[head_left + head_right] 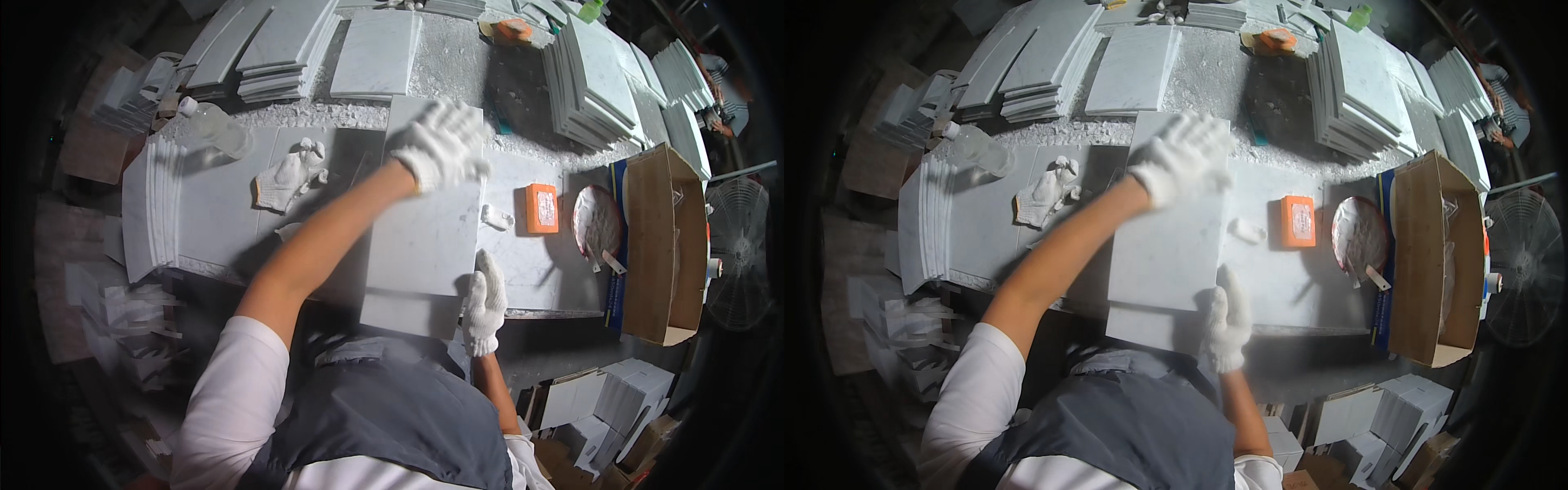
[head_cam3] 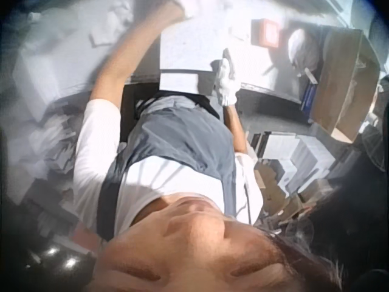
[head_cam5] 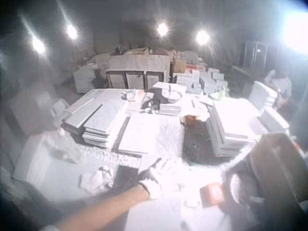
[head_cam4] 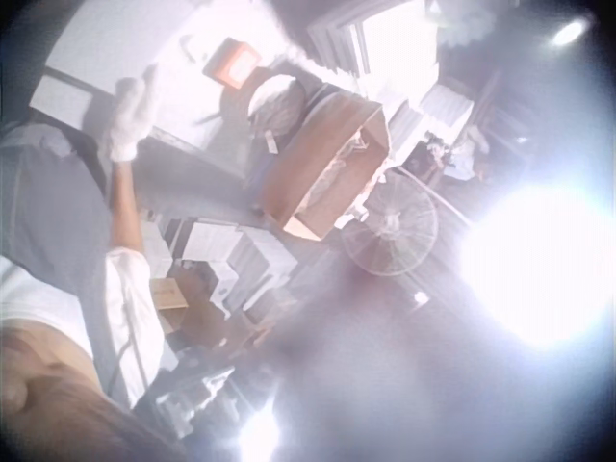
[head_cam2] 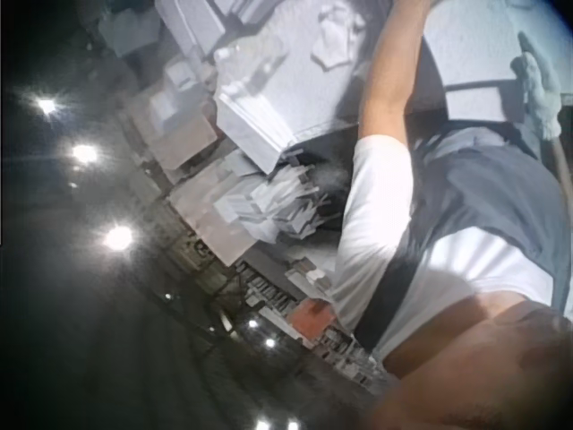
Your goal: The person repeatedly picks up white rectangular tiles from a workbench, wipes their surfaces with a cloth, and uses a small scraper to remove residue. The person stacks cleaned tiles on the left side of the table. A second worker is visible in the background performing similar actions.
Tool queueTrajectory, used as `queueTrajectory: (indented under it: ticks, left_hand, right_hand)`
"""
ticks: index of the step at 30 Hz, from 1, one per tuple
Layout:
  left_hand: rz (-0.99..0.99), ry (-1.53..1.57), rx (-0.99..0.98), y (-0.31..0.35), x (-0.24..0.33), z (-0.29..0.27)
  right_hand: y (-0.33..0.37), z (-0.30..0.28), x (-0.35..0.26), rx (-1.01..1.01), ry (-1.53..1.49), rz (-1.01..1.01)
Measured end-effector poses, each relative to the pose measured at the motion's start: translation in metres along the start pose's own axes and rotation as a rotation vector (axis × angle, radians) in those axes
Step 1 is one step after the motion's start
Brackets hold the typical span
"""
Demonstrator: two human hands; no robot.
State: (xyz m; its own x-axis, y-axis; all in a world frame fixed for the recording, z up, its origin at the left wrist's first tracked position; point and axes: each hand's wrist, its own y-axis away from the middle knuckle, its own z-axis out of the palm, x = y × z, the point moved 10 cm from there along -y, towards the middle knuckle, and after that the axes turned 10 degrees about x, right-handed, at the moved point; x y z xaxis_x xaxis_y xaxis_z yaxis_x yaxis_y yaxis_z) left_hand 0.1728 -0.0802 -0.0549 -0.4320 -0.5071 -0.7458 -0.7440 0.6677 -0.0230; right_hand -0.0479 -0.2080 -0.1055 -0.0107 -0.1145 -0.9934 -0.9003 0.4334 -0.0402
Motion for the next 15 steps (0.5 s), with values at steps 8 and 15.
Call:
queueTrajectory:
  ticks: [8,15]
  left_hand:
    - [0.094,1.146,0.319,0.148,0.069,-0.137]
    - [-0.709,2.233,0.207,0.197,0.039,-0.059]
  right_hand:
    - [-0.005,-0.008,0.043,0.017,-0.166,0.225]
    - [-0.016,0.0,0.038,-0.012,-0.035,0.137]
